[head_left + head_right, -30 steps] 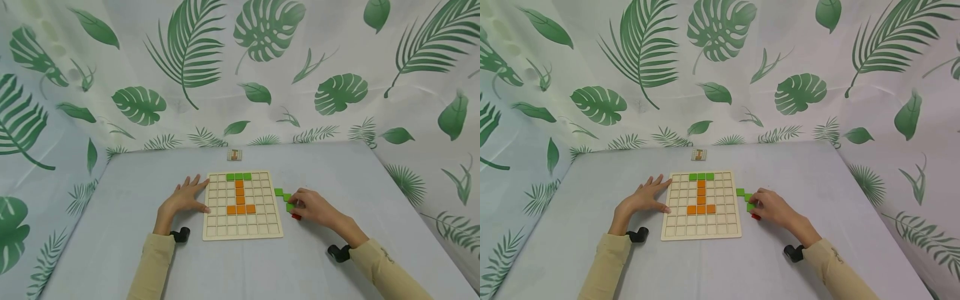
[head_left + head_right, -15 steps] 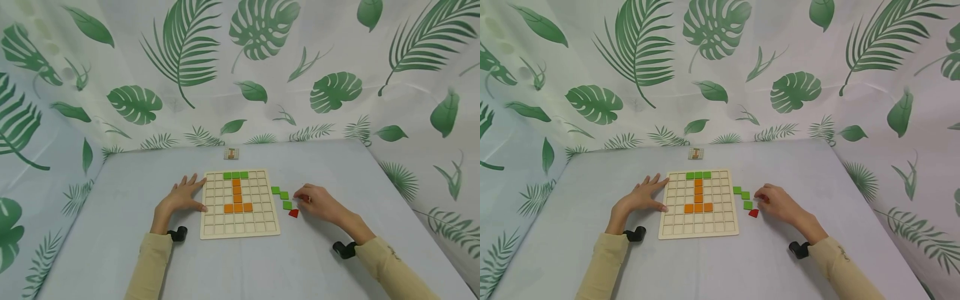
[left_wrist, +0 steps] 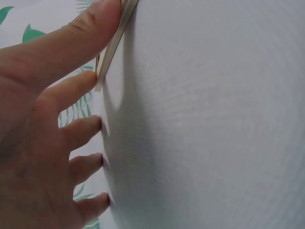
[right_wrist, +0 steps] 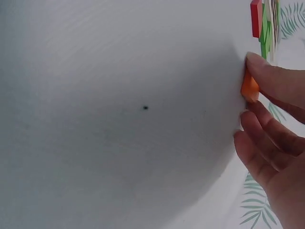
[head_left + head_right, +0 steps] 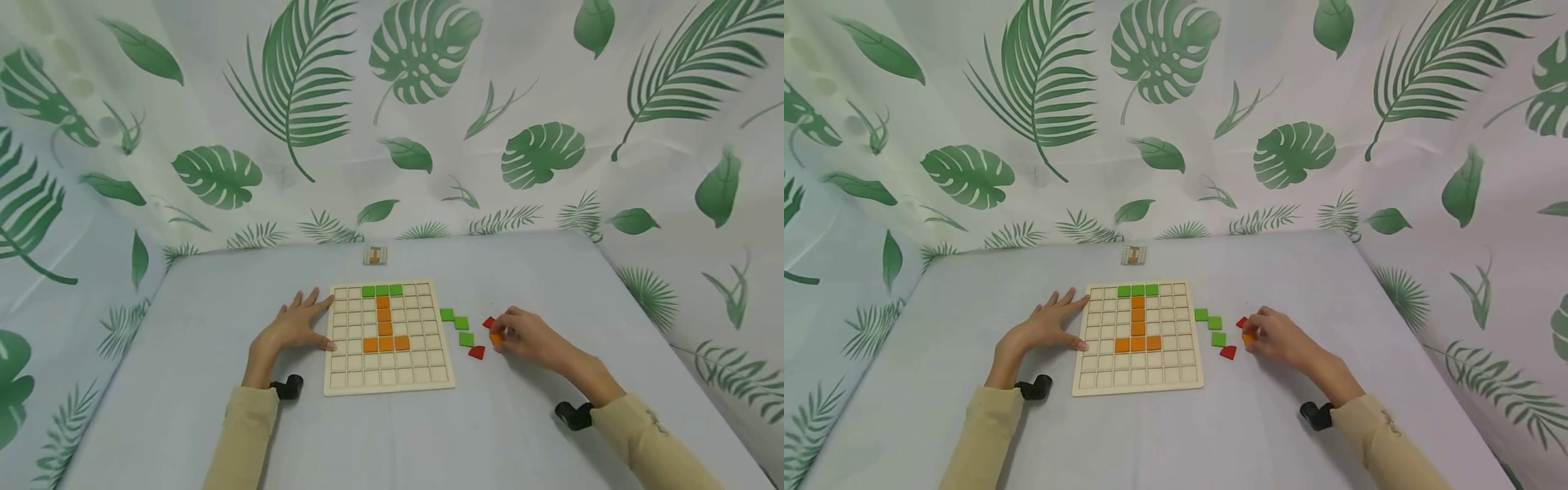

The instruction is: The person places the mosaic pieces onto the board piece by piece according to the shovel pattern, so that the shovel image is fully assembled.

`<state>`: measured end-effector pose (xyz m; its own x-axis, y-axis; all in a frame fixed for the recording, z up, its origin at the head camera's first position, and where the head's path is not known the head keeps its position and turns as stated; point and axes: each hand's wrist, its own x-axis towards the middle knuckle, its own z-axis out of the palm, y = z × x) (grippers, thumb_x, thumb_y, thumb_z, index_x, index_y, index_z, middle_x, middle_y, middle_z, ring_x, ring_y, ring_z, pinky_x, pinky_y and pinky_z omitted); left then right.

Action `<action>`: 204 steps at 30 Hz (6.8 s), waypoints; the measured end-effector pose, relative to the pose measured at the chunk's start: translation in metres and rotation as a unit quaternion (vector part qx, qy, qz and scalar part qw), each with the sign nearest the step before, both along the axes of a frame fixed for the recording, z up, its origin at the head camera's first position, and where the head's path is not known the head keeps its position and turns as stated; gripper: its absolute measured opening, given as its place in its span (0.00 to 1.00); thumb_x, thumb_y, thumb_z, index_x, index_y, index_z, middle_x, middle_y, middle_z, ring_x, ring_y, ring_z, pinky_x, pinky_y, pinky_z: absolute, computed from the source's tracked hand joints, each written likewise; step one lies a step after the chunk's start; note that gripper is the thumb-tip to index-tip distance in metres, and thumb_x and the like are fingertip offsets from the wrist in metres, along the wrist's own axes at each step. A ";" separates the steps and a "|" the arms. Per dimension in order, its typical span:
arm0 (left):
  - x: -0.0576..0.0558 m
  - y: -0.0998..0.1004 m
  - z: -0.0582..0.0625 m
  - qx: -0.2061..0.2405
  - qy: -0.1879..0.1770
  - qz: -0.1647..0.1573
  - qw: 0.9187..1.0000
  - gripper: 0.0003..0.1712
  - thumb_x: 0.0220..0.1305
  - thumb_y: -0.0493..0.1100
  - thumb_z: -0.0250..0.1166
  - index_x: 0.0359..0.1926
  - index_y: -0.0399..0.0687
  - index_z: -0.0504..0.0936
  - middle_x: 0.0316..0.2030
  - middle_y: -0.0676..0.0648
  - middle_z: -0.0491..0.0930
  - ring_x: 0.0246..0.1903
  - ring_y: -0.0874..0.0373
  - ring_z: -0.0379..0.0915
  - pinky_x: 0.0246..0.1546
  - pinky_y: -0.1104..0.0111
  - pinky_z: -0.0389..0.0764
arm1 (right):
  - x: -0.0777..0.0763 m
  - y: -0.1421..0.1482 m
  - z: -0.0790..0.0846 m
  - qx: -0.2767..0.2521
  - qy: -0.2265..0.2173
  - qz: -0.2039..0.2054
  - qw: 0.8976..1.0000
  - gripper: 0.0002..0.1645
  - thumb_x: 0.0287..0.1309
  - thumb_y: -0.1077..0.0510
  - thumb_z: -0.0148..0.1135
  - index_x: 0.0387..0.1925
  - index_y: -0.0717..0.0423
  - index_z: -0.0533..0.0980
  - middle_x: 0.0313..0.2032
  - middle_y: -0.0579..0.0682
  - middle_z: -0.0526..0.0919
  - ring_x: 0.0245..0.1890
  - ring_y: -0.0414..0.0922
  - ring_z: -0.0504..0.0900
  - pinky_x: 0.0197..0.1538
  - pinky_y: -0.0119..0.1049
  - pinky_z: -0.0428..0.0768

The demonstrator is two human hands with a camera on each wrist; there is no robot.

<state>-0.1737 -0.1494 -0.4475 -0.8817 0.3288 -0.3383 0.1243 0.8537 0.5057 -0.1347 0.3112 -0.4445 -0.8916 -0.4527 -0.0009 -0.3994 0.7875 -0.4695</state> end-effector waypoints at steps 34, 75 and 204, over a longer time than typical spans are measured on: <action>-0.002 -0.002 -0.001 0.001 -0.002 0.005 1.000 0.63 0.52 0.58 0.79 0.82 0.53 0.54 0.82 0.37 0.39 0.80 0.31 0.26 0.77 0.34 0.35 | -0.006 -0.056 0.005 -0.149 -0.121 0.020 0.981 0.14 0.60 0.64 0.72 0.48 0.59 0.84 0.49 0.54 0.89 0.37 0.39 0.87 0.38 0.28 0.84; 0.001 -0.003 0.001 -0.010 -0.001 0.001 1.000 0.63 0.53 0.59 0.79 0.82 0.53 0.53 0.82 0.37 0.39 0.80 0.31 0.27 0.77 0.33 0.37 | -0.009 -0.138 -0.006 -0.135 -0.102 0.132 0.977 0.15 0.59 0.57 0.75 0.48 0.58 0.86 0.43 0.48 0.89 0.37 0.35 0.81 0.44 0.28 0.84; 0.001 0.000 -0.005 -0.012 0.018 0.013 1.000 0.62 0.52 0.58 0.80 0.81 0.52 0.55 0.82 0.37 0.42 0.80 0.30 0.29 0.77 0.33 0.36 | -0.022 -0.049 -0.013 -0.071 0.079 0.012 0.994 0.16 0.60 0.73 0.66 0.47 0.59 0.86 0.36 0.52 0.87 0.31 0.40 0.76 0.35 0.31 0.79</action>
<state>-0.1726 -0.1498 -0.4521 -0.9014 0.2982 -0.3139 0.1204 0.8690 0.4798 -0.1563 0.2620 -0.4575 -0.8641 -0.4599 0.2046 -0.4957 0.7068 -0.5046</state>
